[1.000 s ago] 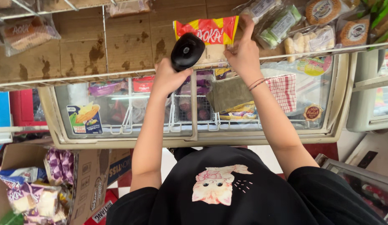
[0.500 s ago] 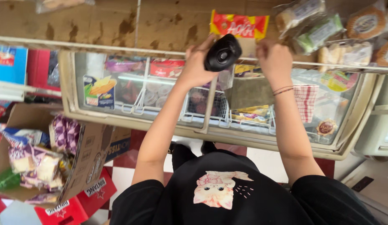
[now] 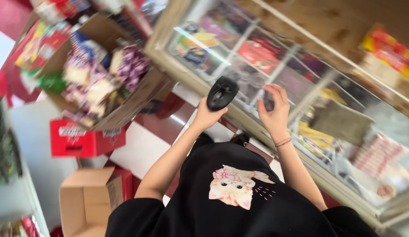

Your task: The person takes various packaged snacks from a cardboard box, scans their barcodes using a handheld scanner, and places the items onto store shelves.

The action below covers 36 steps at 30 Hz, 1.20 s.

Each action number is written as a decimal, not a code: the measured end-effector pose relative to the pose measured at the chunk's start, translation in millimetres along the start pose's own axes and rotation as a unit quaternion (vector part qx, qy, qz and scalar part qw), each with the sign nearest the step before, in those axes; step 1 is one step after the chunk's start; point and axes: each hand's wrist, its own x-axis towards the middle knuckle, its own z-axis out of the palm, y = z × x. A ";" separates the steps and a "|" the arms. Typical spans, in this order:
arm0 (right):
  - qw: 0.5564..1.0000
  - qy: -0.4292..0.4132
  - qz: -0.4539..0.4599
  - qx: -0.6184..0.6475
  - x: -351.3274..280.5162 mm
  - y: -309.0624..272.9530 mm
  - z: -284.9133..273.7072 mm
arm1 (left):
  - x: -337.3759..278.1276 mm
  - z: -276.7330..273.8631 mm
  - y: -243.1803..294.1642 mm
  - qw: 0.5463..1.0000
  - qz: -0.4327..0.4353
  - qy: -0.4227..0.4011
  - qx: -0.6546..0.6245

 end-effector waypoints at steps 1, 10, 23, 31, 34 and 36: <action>0.999 -0.022 0.009 0.027 2.5 -11.4 24.2 | -14.2 -26.4 -10.0 0.999 -0.020 0.041 0.001; 0.961 -0.200 -0.054 0.183 31.5 -89.8 216.4 | -99.2 -198.6 -49.8 0.957 -0.054 0.277 -0.060; 0.896 -0.350 0.117 0.248 48.6 -70.8 453.7 | -63.6 -301.6 -114.6 0.905 -0.021 0.416 -0.085; 0.930 -0.350 -0.075 0.086 131.5 -46.0 585.0 | 28.1 -368.0 -153.9 0.920 -0.117 0.369 -0.060; 0.898 -0.402 -0.181 -0.015 158.6 -39.0 621.1 | 50.9 -378.3 -167.8 0.903 -0.162 0.340 -0.208; 0.868 -0.443 -0.210 -0.075 168.0 -32.3 635.6 | 62.9 -384.8 -172.1 0.882 -0.210 0.341 -0.249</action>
